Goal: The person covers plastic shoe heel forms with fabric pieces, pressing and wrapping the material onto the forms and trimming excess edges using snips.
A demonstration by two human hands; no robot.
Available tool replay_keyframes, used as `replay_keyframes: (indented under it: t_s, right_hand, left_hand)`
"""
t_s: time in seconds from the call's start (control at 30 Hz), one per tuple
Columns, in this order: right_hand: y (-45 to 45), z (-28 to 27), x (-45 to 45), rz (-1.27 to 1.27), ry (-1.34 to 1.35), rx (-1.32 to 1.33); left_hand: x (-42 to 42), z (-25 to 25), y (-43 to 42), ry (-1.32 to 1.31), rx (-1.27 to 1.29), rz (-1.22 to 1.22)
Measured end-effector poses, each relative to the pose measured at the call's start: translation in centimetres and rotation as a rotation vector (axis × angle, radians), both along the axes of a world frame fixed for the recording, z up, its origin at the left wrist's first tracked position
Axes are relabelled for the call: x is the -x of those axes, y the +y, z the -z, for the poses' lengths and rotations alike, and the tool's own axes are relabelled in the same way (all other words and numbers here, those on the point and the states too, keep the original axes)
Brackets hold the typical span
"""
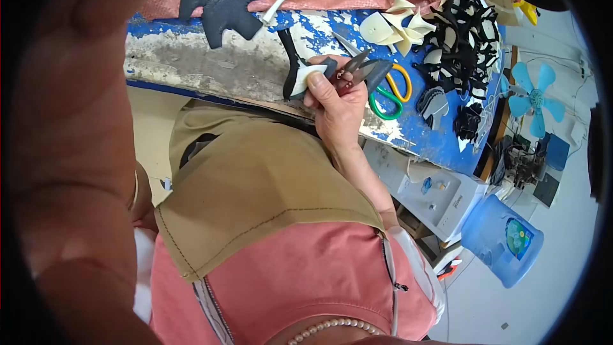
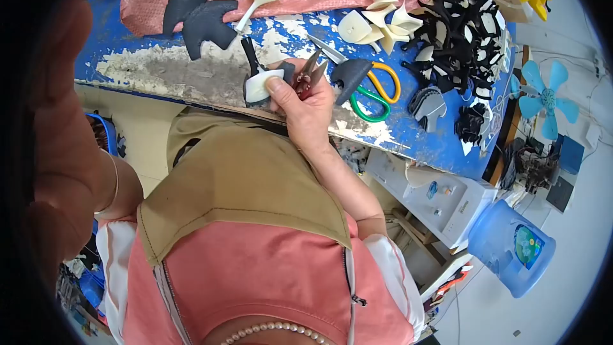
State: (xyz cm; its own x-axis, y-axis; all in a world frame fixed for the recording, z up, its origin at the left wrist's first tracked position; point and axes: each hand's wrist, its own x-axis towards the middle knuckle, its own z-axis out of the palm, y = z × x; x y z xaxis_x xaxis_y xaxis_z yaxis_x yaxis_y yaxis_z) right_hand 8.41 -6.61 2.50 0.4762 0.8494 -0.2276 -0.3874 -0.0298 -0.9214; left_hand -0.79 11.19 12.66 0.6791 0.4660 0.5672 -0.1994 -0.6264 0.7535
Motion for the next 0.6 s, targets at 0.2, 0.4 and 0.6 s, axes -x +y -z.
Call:
replay_keyframes:
  t_s: [0.2,0.4,0.6]
  right_hand:
    - [-0.8,1.8,-5.1,-0.017,-0.002,-0.019]
    - [-0.5,2.1,-5.1,-0.022,-0.006,-0.027]
    - [-0.4,1.4,-5.7,0.066,-0.099,0.115]
  left_hand:
    - [-3.6,1.2,-1.4,-0.003,0.022,-0.008]
    - [-3.4,1.2,-1.4,0.003,0.015,-0.023]
    - [-3.0,1.1,-1.5,-0.003,0.028,-0.03]
